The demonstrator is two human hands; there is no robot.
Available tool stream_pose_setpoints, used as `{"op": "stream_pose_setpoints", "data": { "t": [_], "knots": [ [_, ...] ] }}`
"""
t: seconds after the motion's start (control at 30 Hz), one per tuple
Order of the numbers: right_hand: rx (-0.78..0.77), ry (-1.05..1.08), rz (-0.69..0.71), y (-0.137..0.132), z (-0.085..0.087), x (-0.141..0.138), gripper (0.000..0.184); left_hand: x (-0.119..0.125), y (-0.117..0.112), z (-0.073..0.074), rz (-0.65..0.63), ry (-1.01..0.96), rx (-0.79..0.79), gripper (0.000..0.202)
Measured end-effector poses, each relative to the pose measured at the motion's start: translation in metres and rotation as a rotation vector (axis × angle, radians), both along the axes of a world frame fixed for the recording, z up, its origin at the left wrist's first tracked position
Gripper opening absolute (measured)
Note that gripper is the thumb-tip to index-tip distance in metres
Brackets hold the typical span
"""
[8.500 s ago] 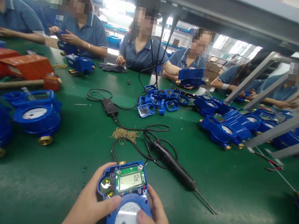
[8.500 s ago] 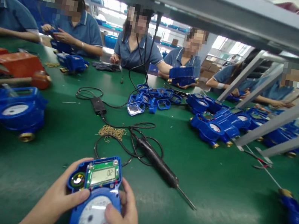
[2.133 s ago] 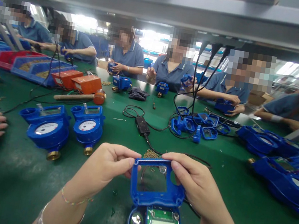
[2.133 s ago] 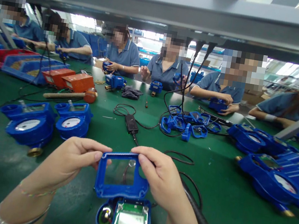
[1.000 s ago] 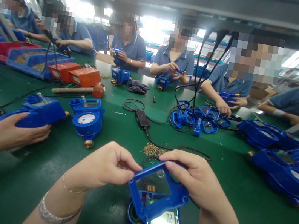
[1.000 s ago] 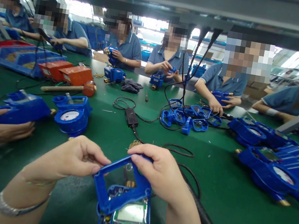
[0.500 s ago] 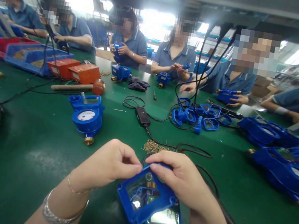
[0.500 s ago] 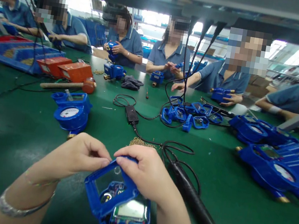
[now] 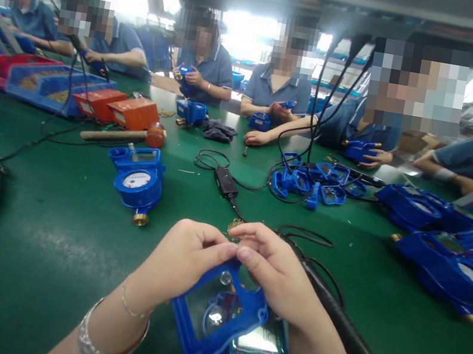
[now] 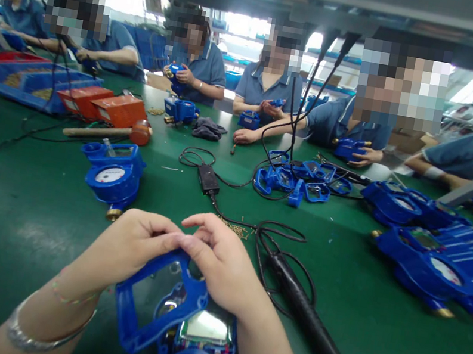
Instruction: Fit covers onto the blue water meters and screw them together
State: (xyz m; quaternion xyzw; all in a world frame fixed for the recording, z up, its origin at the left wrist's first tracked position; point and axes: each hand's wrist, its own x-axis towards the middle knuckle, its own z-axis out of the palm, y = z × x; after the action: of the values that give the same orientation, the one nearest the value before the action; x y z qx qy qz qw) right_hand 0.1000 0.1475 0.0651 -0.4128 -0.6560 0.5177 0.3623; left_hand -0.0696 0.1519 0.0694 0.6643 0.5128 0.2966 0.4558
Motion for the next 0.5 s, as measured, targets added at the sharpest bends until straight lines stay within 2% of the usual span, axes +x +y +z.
{"op": "stream_pose_setpoints", "data": {
  "t": [0.07, 0.17, 0.27, 0.33, 0.5],
  "knots": [
    [-0.009, 0.069, -0.053, 0.002, 0.002, 0.003, 0.025, -0.007, -0.002, 0.003, 0.02, -0.024, 0.008, 0.043],
    [-0.021, 0.127, -0.142, 0.003, 0.005, 0.007, 0.026, -0.02, -0.006, 0.008, 0.031, -0.049, -0.012, 0.045],
    [-0.012, 0.146, -0.24, 0.003, 0.006, 0.007, 0.029, -0.027, -0.012, 0.007, -0.03, -0.092, -0.108, 0.048],
    [0.0, 0.16, -0.3, 0.003, 0.005, 0.005, 0.027, -0.026, -0.017, 0.003, -0.04, -0.193, -0.182, 0.051],
    [0.027, 0.229, -0.364, 0.004, 0.0, 0.001, 0.019, -0.022, -0.035, -0.013, 0.072, -0.599, -0.316, 0.071]
  ]
}}
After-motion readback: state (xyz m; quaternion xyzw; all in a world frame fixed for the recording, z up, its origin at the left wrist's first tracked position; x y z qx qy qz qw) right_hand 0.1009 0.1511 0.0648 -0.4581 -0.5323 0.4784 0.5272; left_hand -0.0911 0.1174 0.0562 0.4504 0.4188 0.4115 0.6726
